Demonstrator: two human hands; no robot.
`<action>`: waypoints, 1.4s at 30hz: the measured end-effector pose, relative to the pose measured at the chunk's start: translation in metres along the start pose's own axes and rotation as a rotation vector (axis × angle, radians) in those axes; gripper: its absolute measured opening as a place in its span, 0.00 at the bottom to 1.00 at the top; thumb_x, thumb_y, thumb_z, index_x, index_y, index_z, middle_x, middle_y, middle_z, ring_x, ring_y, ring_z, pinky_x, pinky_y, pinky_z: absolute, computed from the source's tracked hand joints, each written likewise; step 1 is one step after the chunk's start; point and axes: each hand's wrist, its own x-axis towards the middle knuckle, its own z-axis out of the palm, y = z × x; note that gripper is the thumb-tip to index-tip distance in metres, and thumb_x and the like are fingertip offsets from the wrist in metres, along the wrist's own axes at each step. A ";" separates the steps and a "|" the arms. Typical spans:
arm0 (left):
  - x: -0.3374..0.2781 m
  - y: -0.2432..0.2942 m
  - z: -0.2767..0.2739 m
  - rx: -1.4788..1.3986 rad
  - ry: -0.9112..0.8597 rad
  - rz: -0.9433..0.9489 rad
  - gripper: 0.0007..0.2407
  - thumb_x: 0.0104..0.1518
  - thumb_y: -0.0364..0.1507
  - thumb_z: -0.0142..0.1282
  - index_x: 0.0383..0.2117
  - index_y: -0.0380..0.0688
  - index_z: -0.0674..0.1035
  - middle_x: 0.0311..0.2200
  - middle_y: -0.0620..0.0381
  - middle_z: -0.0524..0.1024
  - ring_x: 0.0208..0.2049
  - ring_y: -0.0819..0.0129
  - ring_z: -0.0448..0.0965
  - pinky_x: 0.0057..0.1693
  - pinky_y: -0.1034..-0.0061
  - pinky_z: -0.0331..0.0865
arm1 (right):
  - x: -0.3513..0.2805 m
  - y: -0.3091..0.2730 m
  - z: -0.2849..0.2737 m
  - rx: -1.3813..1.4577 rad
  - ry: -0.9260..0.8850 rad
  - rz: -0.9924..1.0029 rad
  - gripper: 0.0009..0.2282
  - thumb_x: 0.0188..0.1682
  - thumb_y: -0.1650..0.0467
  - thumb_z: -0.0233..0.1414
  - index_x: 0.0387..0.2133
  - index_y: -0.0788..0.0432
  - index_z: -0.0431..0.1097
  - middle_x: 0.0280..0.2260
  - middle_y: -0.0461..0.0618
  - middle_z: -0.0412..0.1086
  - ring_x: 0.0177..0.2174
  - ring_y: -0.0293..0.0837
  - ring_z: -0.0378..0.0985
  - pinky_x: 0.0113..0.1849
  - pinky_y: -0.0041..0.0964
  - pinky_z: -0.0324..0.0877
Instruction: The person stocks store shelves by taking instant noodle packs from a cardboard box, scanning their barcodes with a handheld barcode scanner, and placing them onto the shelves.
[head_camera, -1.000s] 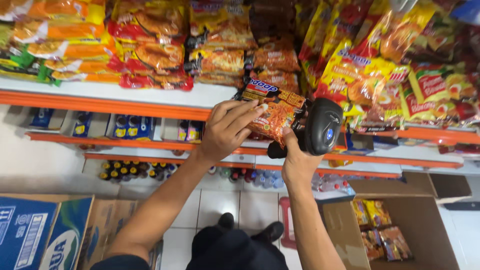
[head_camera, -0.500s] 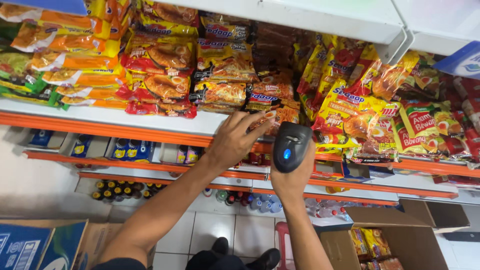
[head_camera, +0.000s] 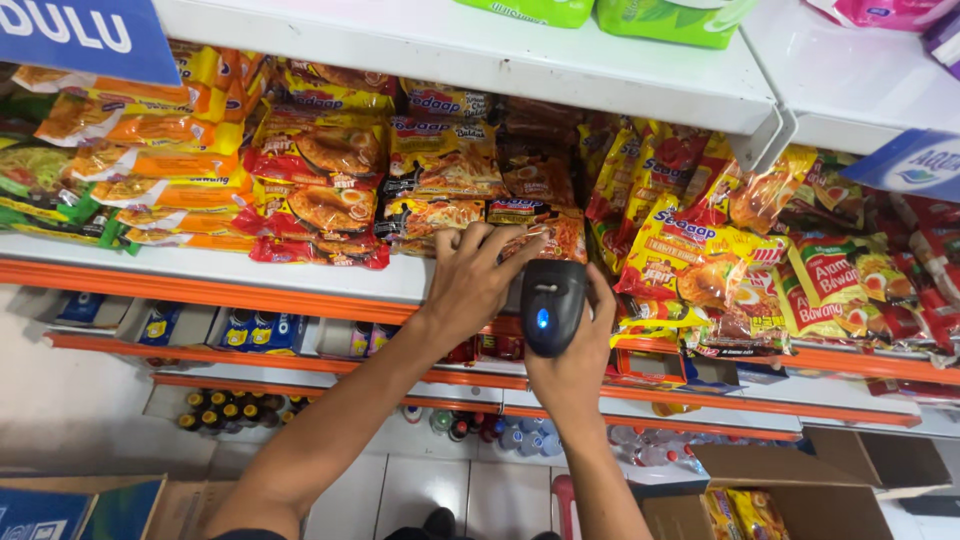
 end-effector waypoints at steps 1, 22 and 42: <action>0.001 -0.001 0.001 0.012 0.009 -0.005 0.25 0.52 0.23 0.61 0.60 0.56 0.76 0.53 0.62 0.73 0.50 0.62 0.70 0.50 0.57 0.58 | 0.001 0.000 0.001 0.002 -0.002 -0.003 0.23 0.35 0.79 0.60 0.49 0.63 0.70 0.59 0.70 0.60 0.58 0.67 0.67 0.57 0.50 0.66; 0.000 0.001 0.017 0.051 0.186 -0.202 0.06 0.54 0.28 0.65 0.36 0.53 0.83 0.37 0.70 0.78 0.42 0.67 0.71 0.49 0.60 0.53 | 0.025 0.014 0.008 0.104 -0.112 0.026 0.20 0.41 0.78 0.60 0.49 0.65 0.70 0.59 0.74 0.62 0.57 0.68 0.68 0.55 0.50 0.66; -0.106 0.258 0.162 -1.079 -0.260 -0.149 0.07 0.56 0.21 0.62 0.39 0.38 0.81 0.47 0.48 0.76 0.43 0.56 0.80 0.49 0.66 0.75 | -0.244 0.184 -0.146 0.399 0.098 0.827 0.10 0.44 0.74 0.64 0.37 0.63 0.74 0.32 0.48 0.76 0.32 0.36 0.77 0.36 0.33 0.74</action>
